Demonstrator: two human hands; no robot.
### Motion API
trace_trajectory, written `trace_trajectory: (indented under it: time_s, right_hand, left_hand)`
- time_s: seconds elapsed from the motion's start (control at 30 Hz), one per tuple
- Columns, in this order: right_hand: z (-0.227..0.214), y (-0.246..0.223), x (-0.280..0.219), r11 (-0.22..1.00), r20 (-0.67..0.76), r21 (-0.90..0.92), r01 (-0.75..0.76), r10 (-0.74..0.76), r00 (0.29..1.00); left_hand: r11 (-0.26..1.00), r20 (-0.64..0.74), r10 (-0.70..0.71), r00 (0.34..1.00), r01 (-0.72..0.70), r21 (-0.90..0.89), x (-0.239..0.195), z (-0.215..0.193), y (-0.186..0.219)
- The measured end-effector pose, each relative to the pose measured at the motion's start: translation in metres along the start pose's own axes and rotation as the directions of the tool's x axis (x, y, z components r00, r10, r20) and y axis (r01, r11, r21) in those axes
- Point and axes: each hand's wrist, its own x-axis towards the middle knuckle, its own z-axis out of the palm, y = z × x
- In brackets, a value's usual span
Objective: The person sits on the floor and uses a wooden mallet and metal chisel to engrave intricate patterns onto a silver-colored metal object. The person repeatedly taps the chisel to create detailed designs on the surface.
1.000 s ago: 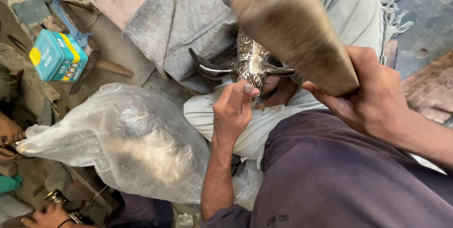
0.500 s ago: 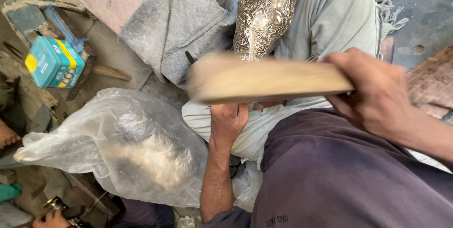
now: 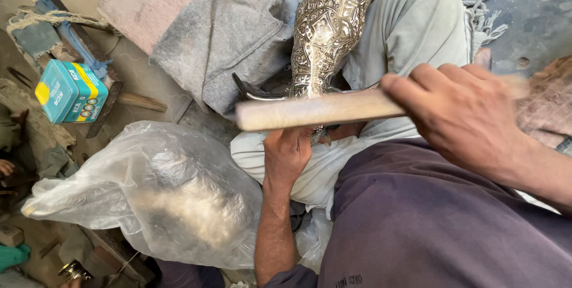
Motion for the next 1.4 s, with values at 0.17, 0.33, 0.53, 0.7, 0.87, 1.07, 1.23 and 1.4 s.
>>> trace_trajectory:
  time_s: [0.17, 0.33, 0.53, 0.7, 0.87, 1.07, 1.23, 1.4]
  right_hand:
    - [0.007, -0.001, -0.002, 0.855, -0.314, 0.496, 0.152, 0.013, 0.949]
    - [0.017, 0.015, -0.004, 0.999, -0.076, 0.036, 0.026, -0.023, 0.997]
    - [0.027, 0.013, -0.006, 0.994, -0.117, 0.113, 0.008, 0.006, 0.993]
    - [0.018, 0.004, -0.007, 0.925, -0.293, 0.353, 0.143, -0.036, 0.955]
    - [0.004, 0.005, 0.001, 0.994, -0.181, 0.1, 0.04, -0.021, 0.983]
    - [0.002, 0.0, 0.003, 0.885, -0.162, 0.464, 0.05, 0.03, 0.986]
    - [0.008, 0.0, 0.002, 0.943, -0.216, 0.321, 0.084, -0.014, 0.976]
    - [0.019, 0.013, 0.002, 0.994, -0.121, 0.037, 0.099, -0.094, 0.988]
  left_hand:
    - [0.997, 0.005, -0.037, 0.999, 0.036, 0.062, -0.003, -0.002, 0.001]
    - [0.997, 0.009, -0.017, 1.0, 0.018, -0.073, 0.005, -0.006, 0.008]
    - [0.998, 0.042, 0.051, 0.998, -0.052, 0.023, 0.008, -0.008, 0.009]
    - [0.999, 0.021, -0.012, 1.0, 0.013, -0.047, -0.002, -0.006, 0.006]
    - [0.991, 0.035, 0.06, 0.998, -0.064, 0.116, 0.001, -0.004, -0.003]
    - [0.999, 0.001, 0.011, 1.0, -0.011, 0.041, -0.01, 0.001, -0.01]
    - [0.997, 0.024, -0.022, 0.999, 0.02, 0.076, -0.011, -0.003, -0.011]
    - [0.998, 0.063, -0.01, 0.998, 0.007, 0.056, 0.001, -0.005, -0.002]
